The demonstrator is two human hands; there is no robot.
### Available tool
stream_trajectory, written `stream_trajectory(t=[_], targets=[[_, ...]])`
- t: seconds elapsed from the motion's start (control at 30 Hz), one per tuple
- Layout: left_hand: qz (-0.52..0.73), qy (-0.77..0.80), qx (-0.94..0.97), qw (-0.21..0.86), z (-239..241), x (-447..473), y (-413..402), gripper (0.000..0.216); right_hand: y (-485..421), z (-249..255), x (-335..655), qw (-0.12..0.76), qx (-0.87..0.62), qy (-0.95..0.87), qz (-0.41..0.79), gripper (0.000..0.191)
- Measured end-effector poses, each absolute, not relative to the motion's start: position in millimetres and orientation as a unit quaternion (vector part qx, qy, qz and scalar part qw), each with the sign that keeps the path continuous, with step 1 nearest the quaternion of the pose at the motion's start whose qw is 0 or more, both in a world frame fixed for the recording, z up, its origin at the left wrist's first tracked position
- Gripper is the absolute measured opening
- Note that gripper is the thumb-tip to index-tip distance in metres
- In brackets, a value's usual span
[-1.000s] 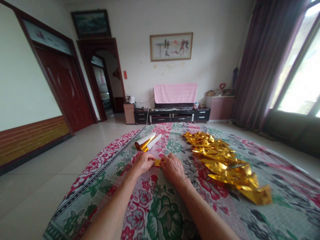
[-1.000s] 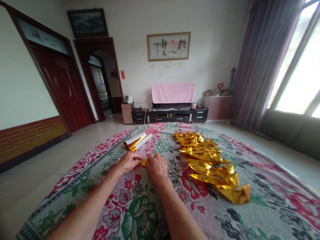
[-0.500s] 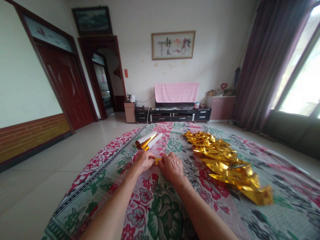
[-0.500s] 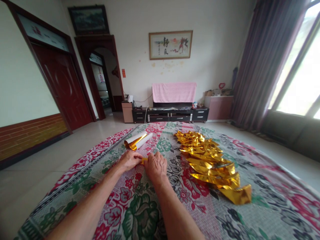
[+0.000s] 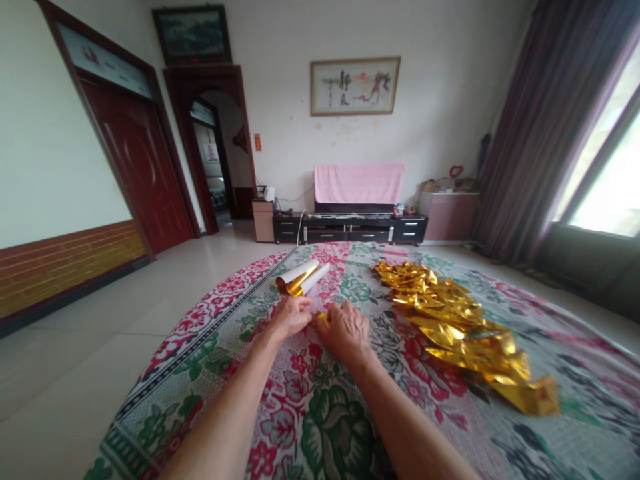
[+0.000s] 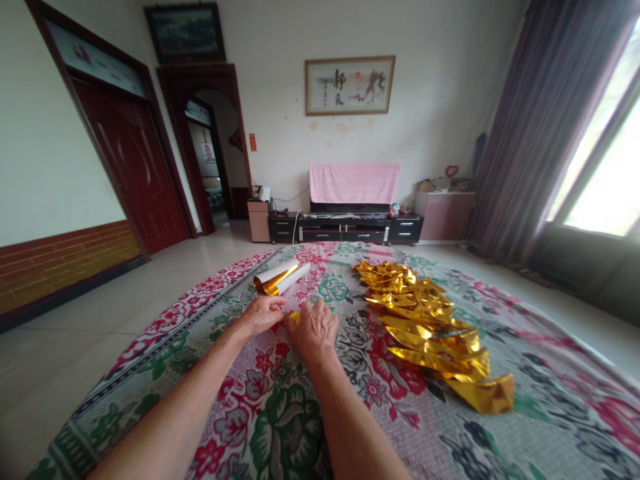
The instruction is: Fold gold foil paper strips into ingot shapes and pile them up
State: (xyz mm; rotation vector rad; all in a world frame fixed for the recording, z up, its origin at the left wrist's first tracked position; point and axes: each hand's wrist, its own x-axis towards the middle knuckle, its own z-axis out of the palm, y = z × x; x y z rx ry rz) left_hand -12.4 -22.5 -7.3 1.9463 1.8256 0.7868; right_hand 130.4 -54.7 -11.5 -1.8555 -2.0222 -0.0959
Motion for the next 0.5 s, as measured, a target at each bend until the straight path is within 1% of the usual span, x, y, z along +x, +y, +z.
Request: stream_trajectory(t=[0.5], targets=[[0.292, 0.648, 0.675, 0.2, -8.5, -12.9, -21.9, 0.039, -49.5, -14.7, 125.8, 0.207, -0.672, -0.711, -0.018, 0.047]])
